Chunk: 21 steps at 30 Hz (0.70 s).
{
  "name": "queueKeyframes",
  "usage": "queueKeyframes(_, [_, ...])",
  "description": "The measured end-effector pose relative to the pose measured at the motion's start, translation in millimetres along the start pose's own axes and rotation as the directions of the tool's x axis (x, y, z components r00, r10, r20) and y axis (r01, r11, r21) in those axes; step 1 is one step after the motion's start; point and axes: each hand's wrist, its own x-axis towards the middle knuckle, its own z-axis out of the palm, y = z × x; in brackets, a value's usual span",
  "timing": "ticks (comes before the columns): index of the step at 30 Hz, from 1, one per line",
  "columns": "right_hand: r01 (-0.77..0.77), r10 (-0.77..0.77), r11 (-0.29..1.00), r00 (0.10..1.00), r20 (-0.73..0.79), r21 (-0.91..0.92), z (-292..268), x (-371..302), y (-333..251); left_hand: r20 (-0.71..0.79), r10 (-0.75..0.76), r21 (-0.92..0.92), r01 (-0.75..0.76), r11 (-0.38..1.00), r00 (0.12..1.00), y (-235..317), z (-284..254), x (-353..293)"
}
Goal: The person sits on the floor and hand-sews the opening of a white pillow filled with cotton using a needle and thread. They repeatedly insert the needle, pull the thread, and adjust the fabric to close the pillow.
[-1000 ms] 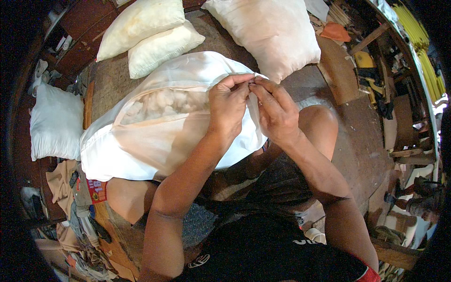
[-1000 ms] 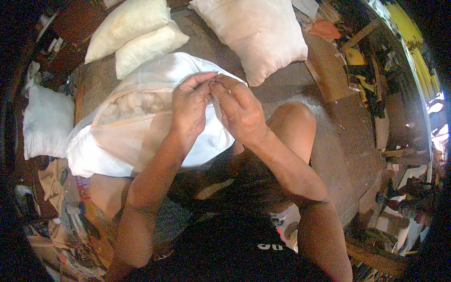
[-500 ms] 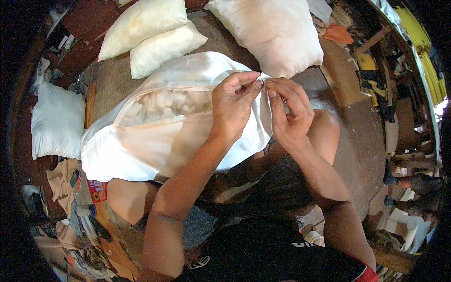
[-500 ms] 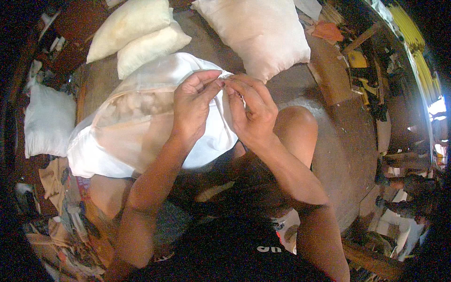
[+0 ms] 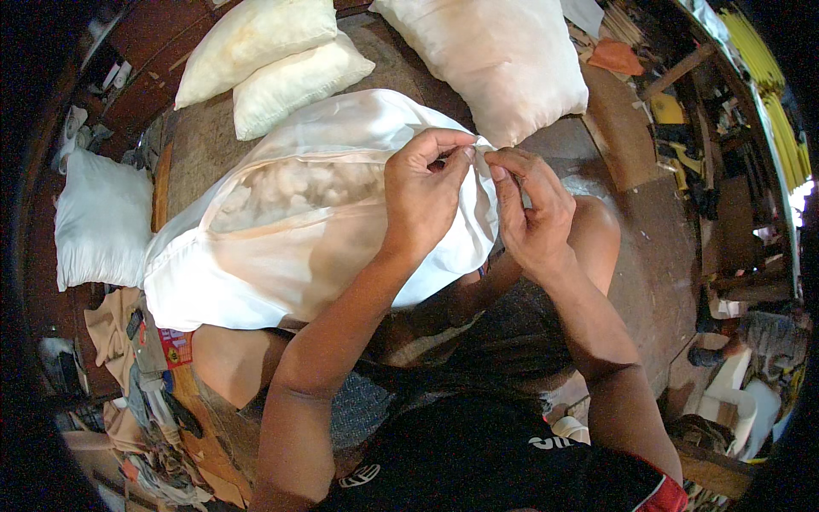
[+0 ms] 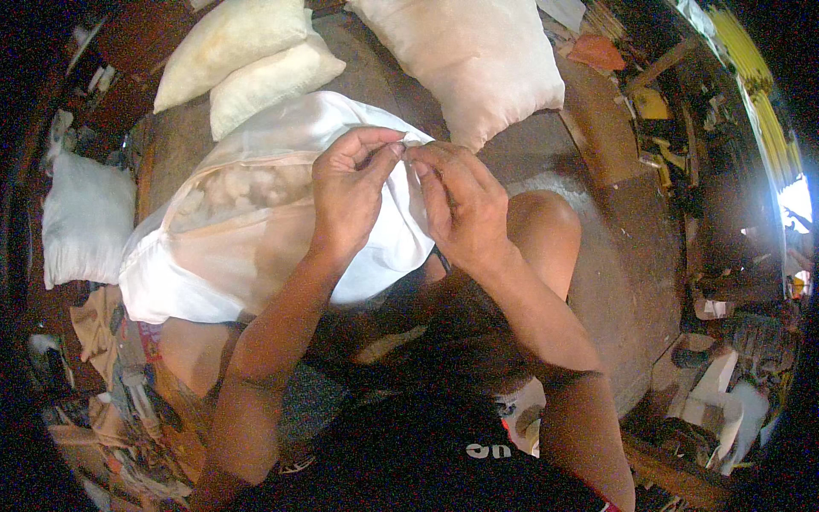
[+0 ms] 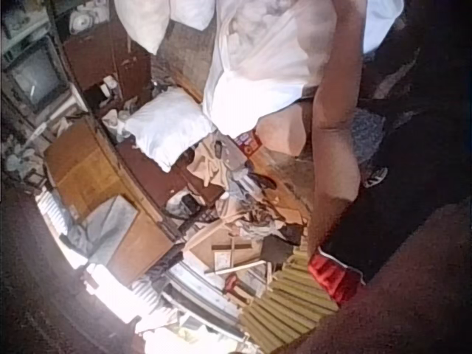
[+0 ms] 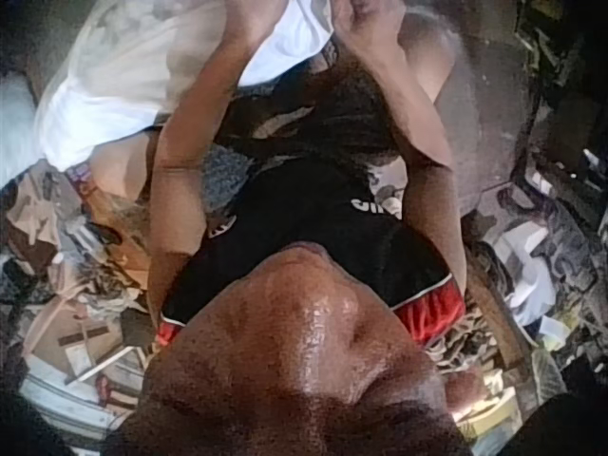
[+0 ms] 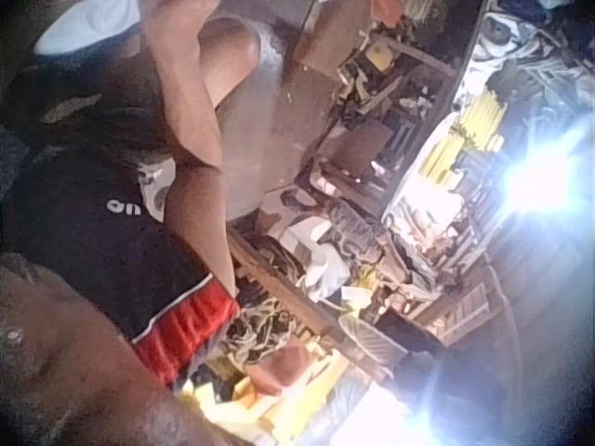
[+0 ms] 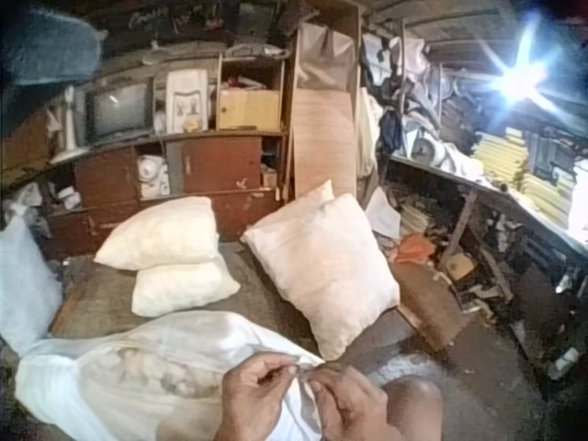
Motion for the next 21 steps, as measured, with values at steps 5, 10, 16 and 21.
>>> queueKeyframes(5, [-0.096,0.096,0.995,0.995,0.003,0.033,0.7,-3.9,3.8,0.033,-0.001,0.065,-0.001,0.998,0.999,4.2,-0.7,-1.7])
queueKeyframes(10, [-0.101,0.101,0.995,0.995,-0.010,0.018,6.2,-5.7,7.1,0.013,0.030,0.066,-0.031,0.997,0.999,5.4,1.3,-3.4])
queueKeyframes(16, [-0.135,0.135,0.991,0.991,-0.006,0.011,8.6,-5.1,6.8,0.035,-0.050,0.072,0.048,0.996,0.998,1.4,-1.1,-2.4])
queueKeyframes(21, [-0.212,0.212,0.977,0.977,0.012,0.037,8.2,-1.9,0.9,0.063,-0.095,0.114,0.087,0.990,0.993,-1.2,-5.8,-1.2])
